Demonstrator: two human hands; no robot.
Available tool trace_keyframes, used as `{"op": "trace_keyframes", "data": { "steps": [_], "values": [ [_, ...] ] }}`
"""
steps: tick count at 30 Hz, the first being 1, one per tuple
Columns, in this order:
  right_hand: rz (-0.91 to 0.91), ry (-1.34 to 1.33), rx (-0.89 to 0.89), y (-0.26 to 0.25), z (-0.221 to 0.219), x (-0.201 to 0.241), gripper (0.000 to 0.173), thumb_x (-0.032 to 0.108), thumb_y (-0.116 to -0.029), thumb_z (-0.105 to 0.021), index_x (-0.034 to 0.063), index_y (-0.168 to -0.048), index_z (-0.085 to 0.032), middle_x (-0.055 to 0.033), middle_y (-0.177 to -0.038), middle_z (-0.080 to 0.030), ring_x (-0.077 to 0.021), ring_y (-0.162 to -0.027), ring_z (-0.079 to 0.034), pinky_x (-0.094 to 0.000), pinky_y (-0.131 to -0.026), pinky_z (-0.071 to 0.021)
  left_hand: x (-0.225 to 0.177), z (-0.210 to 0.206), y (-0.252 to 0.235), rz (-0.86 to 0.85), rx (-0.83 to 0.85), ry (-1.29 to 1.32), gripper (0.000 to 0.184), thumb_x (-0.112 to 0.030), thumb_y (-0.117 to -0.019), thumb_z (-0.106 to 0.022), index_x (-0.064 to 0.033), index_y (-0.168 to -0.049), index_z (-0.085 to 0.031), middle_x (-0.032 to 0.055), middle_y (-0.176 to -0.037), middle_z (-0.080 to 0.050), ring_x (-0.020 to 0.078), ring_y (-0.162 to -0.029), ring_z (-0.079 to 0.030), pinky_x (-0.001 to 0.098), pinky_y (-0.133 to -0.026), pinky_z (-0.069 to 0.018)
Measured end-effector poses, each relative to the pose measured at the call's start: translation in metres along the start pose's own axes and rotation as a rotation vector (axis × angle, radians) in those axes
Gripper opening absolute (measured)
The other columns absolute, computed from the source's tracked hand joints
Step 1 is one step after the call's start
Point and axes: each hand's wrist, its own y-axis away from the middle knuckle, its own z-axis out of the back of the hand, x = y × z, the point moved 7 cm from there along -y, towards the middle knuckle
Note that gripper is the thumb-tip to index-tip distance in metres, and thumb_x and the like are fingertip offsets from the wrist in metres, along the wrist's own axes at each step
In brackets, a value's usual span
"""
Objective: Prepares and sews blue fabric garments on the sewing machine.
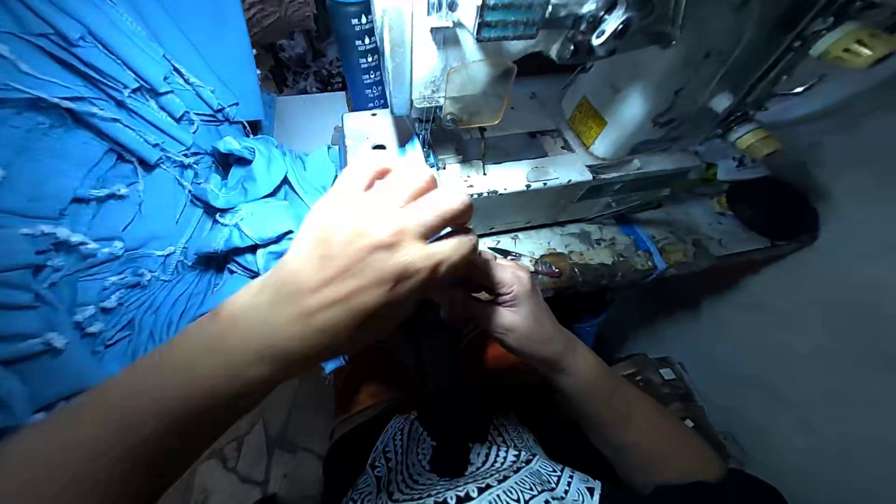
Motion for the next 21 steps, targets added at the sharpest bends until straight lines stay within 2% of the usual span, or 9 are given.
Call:
{"op": "trace_keyframes", "data": {
  "steps": [2,4,5,7,9,12,15,18,21],
  "values": [
    [0.042,0.066,-0.017,-0.005,-0.003,-0.014,0.006,0.006,-0.0888,-0.071,0.0007,-0.091,-0.072,-0.0025,-0.089,-0.068,-0.0031,-0.089,-0.064,-0.0188,-0.082,-0.0543,0.016,-0.036,-0.006,-0.084,0.241,-0.058,0.011,-0.01,-0.0867,-0.059,-0.0123,-0.084,-0.069,0.0063,-0.084,-0.066,0.0284,-0.079,-0.065,0.0517,-0.074,-0.0466],
    [0.006,0.09,-0.053,-0.007,-0.004,-0.04,0.011,0.006,-0.0888,-0.071,0.001,-0.098,-0.075,-0.004,-0.096,-0.072,-0.0053,-0.097,-0.066,-0.0224,-0.09,-0.0541,0.03,-0.044,-0.006,-0.075,0.346,-0.068,0.016,-0.017,-0.0886,-0.058,-0.0156,-0.076,-0.068,0.0012,-0.071,-0.063,0.0217,-0.068,-0.064,0.0472,-0.068,-0.0471],
    [-0.02,0.059,-0.074,-0.007,-0.004,-0.049,0.011,0.005,-0.0894,-0.07,0.0006,-0.098,-0.075,-0.0038,-0.097,-0.073,-0.0045,-0.097,-0.067,-0.0216,-0.089,-0.055,0.037,-0.04,-0.006,-0.066,0.362,-0.072,0.02,-0.02,-0.0916,-0.055,-0.0157,-0.075,-0.067,0.0005,-0.069,-0.062,0.0203,-0.066,-0.063,0.0449,-0.067,-0.0456],
    [-0.051,0.011,-0.112,-0.007,-0.005,-0.058,0.009,0.006,-0.0897,-0.073,-0.001,-0.095,-0.076,-0.0044,-0.093,-0.074,-0.0039,-0.09,-0.069,-0.0201,-0.084,-0.057,0.057,-0.032,-0.002,-0.052,0.313,-0.063,0.023,-0.024,-0.0939,-0.052,-0.014,-0.079,-0.067,0.0022,-0.068,-0.06,0.0223,-0.064,-0.061,0.0441,-0.062,-0.0413],
    [-0.047,0.001,-0.123,-0.01,-0.004,-0.064,0.01,0.007,-0.0892,-0.075,-0.002,-0.092,-0.076,-0.0058,-0.091,-0.075,-0.0047,-0.085,-0.07,-0.02,-0.08,-0.0583,0.076,-0.029,0.0,-0.023,0.259,-0.064,0.026,-0.03,-0.0936,-0.052,-0.0142,-0.079,-0.067,0.0032,-0.067,-0.059,0.0241,-0.064,-0.058,0.0454,-0.063,-0.0375],
    [-0.008,0.016,-0.124,-0.019,0.0,-0.073,0.011,0.006,-0.0874,-0.076,-0.0035,-0.093,-0.077,-0.0082,-0.092,-0.075,-0.0059,-0.087,-0.071,-0.0197,-0.081,-0.0581,0.091,-0.027,-0.004,-0.033,0.237,-0.066,0.03,-0.036,-0.0935,-0.05,-0.0149,-0.075,-0.062,0.003,-0.065,-0.054,0.0249,-0.065,-0.056,0.0473,-0.066,-0.0356],
    [0.021,0.034,-0.119,-0.03,0.003,-0.075,0.012,0.004,-0.0856,-0.077,-0.0045,-0.094,-0.077,-0.0092,-0.094,-0.076,-0.0055,-0.09,-0.071,-0.0188,-0.082,-0.0581,0.109,-0.027,-0.001,0.012,0.182,-0.008,0.033,-0.04,-0.0944,-0.049,-0.0141,-0.078,-0.06,0.0035,-0.064,-0.047,0.0272,-0.068,-0.051,0.0493,-0.069,-0.0333],
    [0.039,0.05,-0.097,-0.036,0.004,-0.075,0.011,0.005,-0.0865,-0.078,-0.0038,-0.092,-0.077,-0.0095,-0.095,-0.076,-0.0064,-0.09,-0.072,-0.0198,-0.082,-0.0588,0.114,-0.025,-0.001,0.02,0.095,0.026,0.029,-0.039,-0.0911,-0.054,-0.0177,-0.072,-0.053,-0.0003,-0.062,-0.042,0.0215,-0.068,-0.048,0.0455,-0.071,-0.0318],
    [0.051,0.02,-0.093,-0.036,0.005,-0.079,0.011,0.004,-0.0866,-0.078,-0.0056,-0.093,-0.077,-0.0119,-0.095,-0.076,-0.0082,-0.089,-0.073,-0.0216,-0.081,-0.0597,0.126,-0.026,0.001,0.038,0.074,0.062,0.028,-0.039,-0.0931,-0.056,-0.0169,-0.076,-0.057,-0.0003,-0.066,-0.044,0.0194,-0.071,-0.047,0.045,-0.076,-0.0311]
  ]
}}
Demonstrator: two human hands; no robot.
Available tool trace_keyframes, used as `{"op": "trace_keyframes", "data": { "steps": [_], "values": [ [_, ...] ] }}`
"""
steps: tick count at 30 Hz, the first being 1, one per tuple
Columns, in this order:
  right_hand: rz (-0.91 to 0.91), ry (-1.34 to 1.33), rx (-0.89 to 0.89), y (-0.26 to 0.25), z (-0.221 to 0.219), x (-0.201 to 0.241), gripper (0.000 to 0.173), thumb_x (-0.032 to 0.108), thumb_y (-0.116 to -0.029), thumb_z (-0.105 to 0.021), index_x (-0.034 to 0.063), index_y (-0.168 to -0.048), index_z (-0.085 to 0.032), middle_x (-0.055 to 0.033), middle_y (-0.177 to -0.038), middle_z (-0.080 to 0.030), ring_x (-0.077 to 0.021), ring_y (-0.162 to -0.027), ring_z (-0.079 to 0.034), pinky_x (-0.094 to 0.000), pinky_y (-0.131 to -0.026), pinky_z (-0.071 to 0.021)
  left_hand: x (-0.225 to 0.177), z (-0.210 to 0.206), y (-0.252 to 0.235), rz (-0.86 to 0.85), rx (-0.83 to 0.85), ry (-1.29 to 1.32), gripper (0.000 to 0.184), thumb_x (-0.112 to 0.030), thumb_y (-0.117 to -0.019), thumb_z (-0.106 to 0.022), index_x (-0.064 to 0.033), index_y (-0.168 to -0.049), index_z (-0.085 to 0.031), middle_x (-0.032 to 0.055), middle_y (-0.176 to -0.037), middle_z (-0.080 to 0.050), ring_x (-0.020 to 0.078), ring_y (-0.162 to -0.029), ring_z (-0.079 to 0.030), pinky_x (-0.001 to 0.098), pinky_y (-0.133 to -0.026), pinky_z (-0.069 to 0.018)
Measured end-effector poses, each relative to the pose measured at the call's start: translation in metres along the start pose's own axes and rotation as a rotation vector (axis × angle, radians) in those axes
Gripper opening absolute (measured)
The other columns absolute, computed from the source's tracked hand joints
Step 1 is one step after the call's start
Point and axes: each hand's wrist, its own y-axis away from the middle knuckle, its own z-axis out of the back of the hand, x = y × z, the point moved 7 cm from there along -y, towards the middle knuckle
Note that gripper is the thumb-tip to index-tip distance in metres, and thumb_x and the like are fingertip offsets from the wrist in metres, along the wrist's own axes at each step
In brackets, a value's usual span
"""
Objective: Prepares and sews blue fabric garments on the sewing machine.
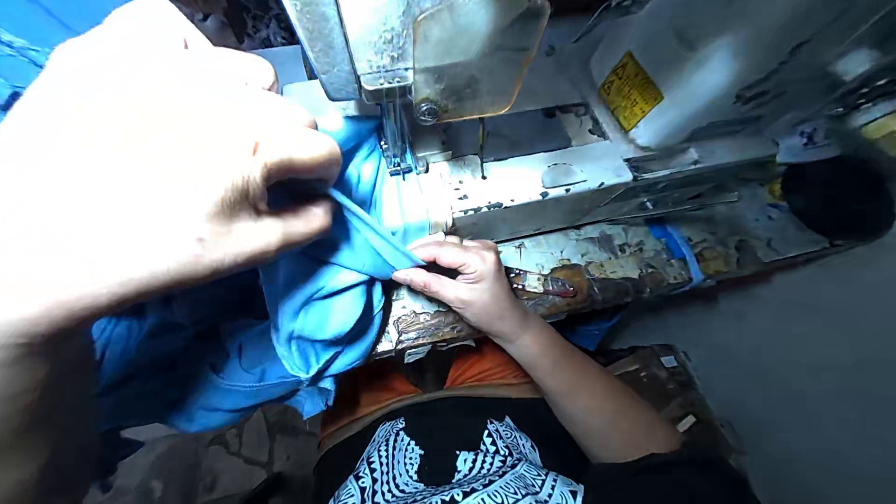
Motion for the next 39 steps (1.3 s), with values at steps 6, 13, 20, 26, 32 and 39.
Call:
{"op": "trace_keyframes", "data": {
  "steps": [6,13,20,26,32,39],
  "values": [
    [-0.014,-0.039,0.002,-0.001,0.0,-0.001,0.01,0.004,-0.0879,-0.076,-0.0048,-0.093,-0.077,-0.0096,-0.094,-0.077,-0.0048,-0.082,-0.07,-0.02,-0.075,-0.0582,-0.02,0.01,-0.007,0.005,0.015,0.018,0.025,-0.03,-0.0889,-0.058,-0.0116,-0.073,-0.053,-0.0003,-0.064,-0.044,0.0155,-0.07,-0.045,0.0412,-0.073,-0.0301],
    [-0.006,-0.03,-0.008,-0.001,0.001,0.0,0.009,0.004,-0.0872,-0.076,-0.0041,-0.091,-0.077,-0.0091,-0.092,-0.076,-0.0047,-0.081,-0.07,-0.0189,-0.075,-0.0579,-0.028,0.013,-0.006,0.016,0.018,-0.037,0.026,-0.033,-0.0897,-0.056,-0.0126,-0.074,-0.053,0.0006,-0.064,-0.043,0.0179,-0.07,-0.045,0.0433,-0.075,-0.0294],
    [0.001,-0.061,-0.007,-0.003,0.001,0.0,0.009,0.002,-0.0871,-0.076,-0.0051,-0.092,-0.077,-0.0095,-0.094,-0.076,-0.0051,-0.082,-0.07,-0.0197,-0.075,-0.0586,-0.028,0.013,-0.002,0.032,-0.007,-0.068,0.027,-0.033,-0.0901,-0.055,-0.0132,-0.073,-0.052,0.0023,-0.064,-0.042,0.0218,-0.07,-0.046,0.0463,-0.076,-0.0296],
    [0.002,-0.078,-0.011,-0.003,0.001,-0.001,0.01,0.003,-0.0867,-0.076,-0.0057,-0.092,-0.076,-0.0084,-0.088,-0.075,-0.0025,-0.074,-0.067,-0.0176,-0.07,-0.0562,-0.015,0.008,0.006,0.048,-0.04,-0.077,0.03,-0.041,-0.0929,-0.054,-0.0148,-0.078,-0.056,0.0025,-0.068,-0.044,0.0231,-0.073,-0.047,0.0489,-0.08,-0.0302],
    [0.002,-0.086,0.004,-0.003,0.002,-0.001,0.009,0.003,-0.0876,-0.076,-0.0058,-0.091,-0.076,-0.0086,-0.089,-0.075,-0.0034,-0.077,-0.068,-0.0183,-0.072,-0.0573,-0.022,0.012,0.002,0.03,-0.05,-0.091,0.03,-0.038,-0.0919,-0.057,-0.0149,-0.073,-0.051,0.002,-0.065,-0.042,0.0213,-0.071,-0.044,0.0468,-0.079,-0.0282],
    [-0.007,-0.09,0.003,-0.002,0.001,-0.003,0.011,0.005,-0.0891,-0.075,-0.0057,-0.092,-0.076,-0.009,-0.09,-0.075,-0.0034,-0.076,-0.068,-0.0186,-0.07,-0.0573,-0.032,0.016,0.003,0.034,-0.051,-0.101,0.03,-0.036,-0.0919,-0.056,-0.016,-0.07,-0.05,0.0008,-0.064,-0.041,0.0196,-0.07,-0.043,0.0457,-0.078,-0.0275]
  ]
}}
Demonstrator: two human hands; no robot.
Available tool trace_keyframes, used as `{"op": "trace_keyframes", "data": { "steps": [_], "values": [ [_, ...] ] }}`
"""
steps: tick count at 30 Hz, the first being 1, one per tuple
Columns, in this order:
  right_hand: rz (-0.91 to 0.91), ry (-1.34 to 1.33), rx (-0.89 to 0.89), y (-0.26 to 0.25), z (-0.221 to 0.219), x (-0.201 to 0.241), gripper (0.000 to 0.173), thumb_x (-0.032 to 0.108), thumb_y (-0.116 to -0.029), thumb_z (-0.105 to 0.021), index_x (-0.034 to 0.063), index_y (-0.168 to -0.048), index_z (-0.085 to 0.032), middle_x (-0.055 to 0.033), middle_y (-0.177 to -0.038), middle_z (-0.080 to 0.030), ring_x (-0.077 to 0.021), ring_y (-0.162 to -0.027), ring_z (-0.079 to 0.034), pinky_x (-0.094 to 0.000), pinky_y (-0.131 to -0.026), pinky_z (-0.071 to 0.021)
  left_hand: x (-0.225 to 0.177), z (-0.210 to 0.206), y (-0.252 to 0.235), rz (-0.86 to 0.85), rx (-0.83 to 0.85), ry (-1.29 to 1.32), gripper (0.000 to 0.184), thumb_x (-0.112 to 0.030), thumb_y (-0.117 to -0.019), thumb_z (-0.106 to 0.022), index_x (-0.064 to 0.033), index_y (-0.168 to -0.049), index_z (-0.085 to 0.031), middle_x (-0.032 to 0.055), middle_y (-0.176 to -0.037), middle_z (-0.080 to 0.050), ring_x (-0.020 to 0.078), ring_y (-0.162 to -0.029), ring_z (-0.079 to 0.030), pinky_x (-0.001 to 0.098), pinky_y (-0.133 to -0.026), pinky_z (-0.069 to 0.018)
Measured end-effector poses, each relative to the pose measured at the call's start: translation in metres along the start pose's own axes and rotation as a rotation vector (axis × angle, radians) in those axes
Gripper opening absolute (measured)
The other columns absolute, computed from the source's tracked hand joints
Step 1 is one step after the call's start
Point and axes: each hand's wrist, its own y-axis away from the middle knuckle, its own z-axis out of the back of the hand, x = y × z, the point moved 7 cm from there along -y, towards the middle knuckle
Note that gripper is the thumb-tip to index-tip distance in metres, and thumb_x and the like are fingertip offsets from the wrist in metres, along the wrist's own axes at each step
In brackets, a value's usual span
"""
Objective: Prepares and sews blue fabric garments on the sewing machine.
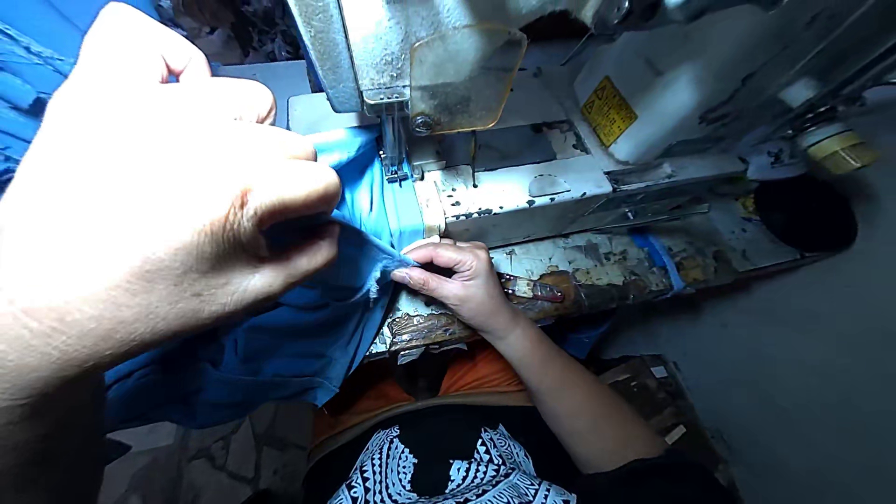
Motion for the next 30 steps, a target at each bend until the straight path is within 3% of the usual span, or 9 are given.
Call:
{"op": "trace_keyframes", "data": {
  "steps": [6,11,12,14,16,20,23,27,30],
  "values": [
    [0.003,-0.009,0.003,-0.003,0.0,0.002,0.009,0.003,-0.0887,-0.075,-0.0053,-0.093,-0.076,-0.0099,-0.094,-0.076,-0.0056,-0.083,-0.07,-0.0198,-0.075,-0.0578,0.0,0.007,-0.001,0.004,0.006,-0.001,0.03,-0.034,-0.09,-0.057,-0.0152,-0.068,-0.049,0.0012,-0.061,-0.039,0.0202,-0.068,-0.043,0.0464,-0.077,-0.0277],
    [-0.043,-0.002,-0.011,0.006,-0.003,0.019,0.007,0.003,-0.0883,-0.074,-0.0036,-0.091,-0.075,-0.0076,-0.09,-0.074,-0.006,-0.081,-0.069,-0.0209,-0.074,-0.0588,-0.036,-0.004,0.017,0.063,-0.102,-0.026,0.046,-0.056,-0.0901,-0.064,-0.0112,-0.078,-0.063,0.0071,-0.071,-0.052,0.031,-0.077,-0.051,0.0556,-0.081,-0.0349],
    [-0.05,-0.001,-0.022,0.011,-0.005,0.027,0.007,0.004,-0.0876,-0.074,-0.0032,-0.089,-0.075,-0.0063,-0.086,-0.073,-0.0046,-0.078,-0.068,-0.0198,-0.072,-0.058,-0.047,-0.016,0.02,0.07,-0.118,-0.026,0.04,-0.05,-0.0889,-0.068,-0.0107,-0.089,-0.069,0.01,-0.08,-0.057,0.0354,-0.085,-0.054,0.0591,-0.085,-0.0344],
    [-0.064,-0.015,-0.041,0.022,-0.009,0.041,0.01,0.006,-0.0886,-0.076,-0.0038,-0.088,-0.075,-0.0059,-0.083,-0.073,-0.003,-0.075,-0.068,-0.0182,-0.071,-0.0577,-0.051,-0.045,0.032,0.106,-0.123,-0.016,0.026,-0.024,-0.0927,-0.062,-0.0154,-0.114,-0.075,0.0139,-0.109,-0.067,0.0423,-0.118,-0.056,0.0671,-0.103,-0.03],
    [-0.065,-0.026,-0.053,0.033,-0.012,0.048,0.012,0.007,-0.0898,-0.076,-0.0053,-0.089,-0.075,-0.0076,-0.085,-0.073,-0.003,-0.075,-0.067,-0.0173,-0.07,-0.0573,-0.044,-0.054,0.041,0.147,-0.168,-0.006,0.032,-0.009,-0.0932,-0.055,-0.0159,-0.115,-0.076,0.0129,-0.122,-0.07,0.0438,-0.132,-0.051,0.0708,-0.11,-0.0241],
    [-0.063,-0.006,-0.091,0.039,-0.01,0.047,0.013,0.008,-0.0908,-0.074,-0.0053,-0.09,-0.075,-0.0085,-0.088,-0.075,-0.002,-0.076,-0.068,-0.0161,-0.071,-0.0569,-0.041,-0.041,0.037,0.182,-0.177,-0.051,0.034,-0.006,-0.0919,-0.052,-0.0176,-0.106,-0.081,0.0094,-0.118,-0.073,0.044,-0.135,-0.049,0.0718,-0.11,-0.0193],
    [-0.031,0.028,-0.128,0.035,-0.007,0.041,0.012,0.009,-0.0902,-0.075,-0.0035,-0.089,-0.076,-0.0075,-0.087,-0.075,-0.0025,-0.081,-0.069,-0.0165,-0.077,-0.0563,-0.036,-0.043,0.029,0.192,-0.158,-0.067,0.036,-0.006,-0.0926,-0.051,-0.0205,-0.107,-0.081,0.0084,-0.115,-0.074,0.0435,-0.134,-0.051,0.0729,-0.11,-0.0185],
    [-0.015,0.03,-0.135,0.015,-0.01,0.025,0.012,0.008,-0.0897,-0.075,-0.0039,-0.089,-0.076,-0.0074,-0.086,-0.075,-0.0027,-0.078,-0.069,-0.017,-0.073,-0.0573,-0.023,-0.045,0.019,0.218,-0.134,-0.097,0.036,-0.005,-0.0899,-0.052,-0.0194,-0.109,-0.08,0.009,-0.113,-0.073,0.0451,-0.133,-0.051,0.0747,-0.109,-0.0191],
    [-0.034,0.023,-0.078,0.006,-0.011,0.017,0.012,0.008,-0.0901,-0.075,-0.0044,-0.091,-0.076,-0.0087,-0.09,-0.075,-0.005,-0.081,-0.07,-0.019,-0.075,-0.0588,-0.033,-0.051,0.022,0.314,-0.13,-0.063,0.041,-0.002,-0.0868,-0.052,-0.0179,-0.114,-0.078,0.01,-0.129,-0.069,0.0467,-0.14,-0.043,0.0776,-0.11,-0.0182]
  ]
}}
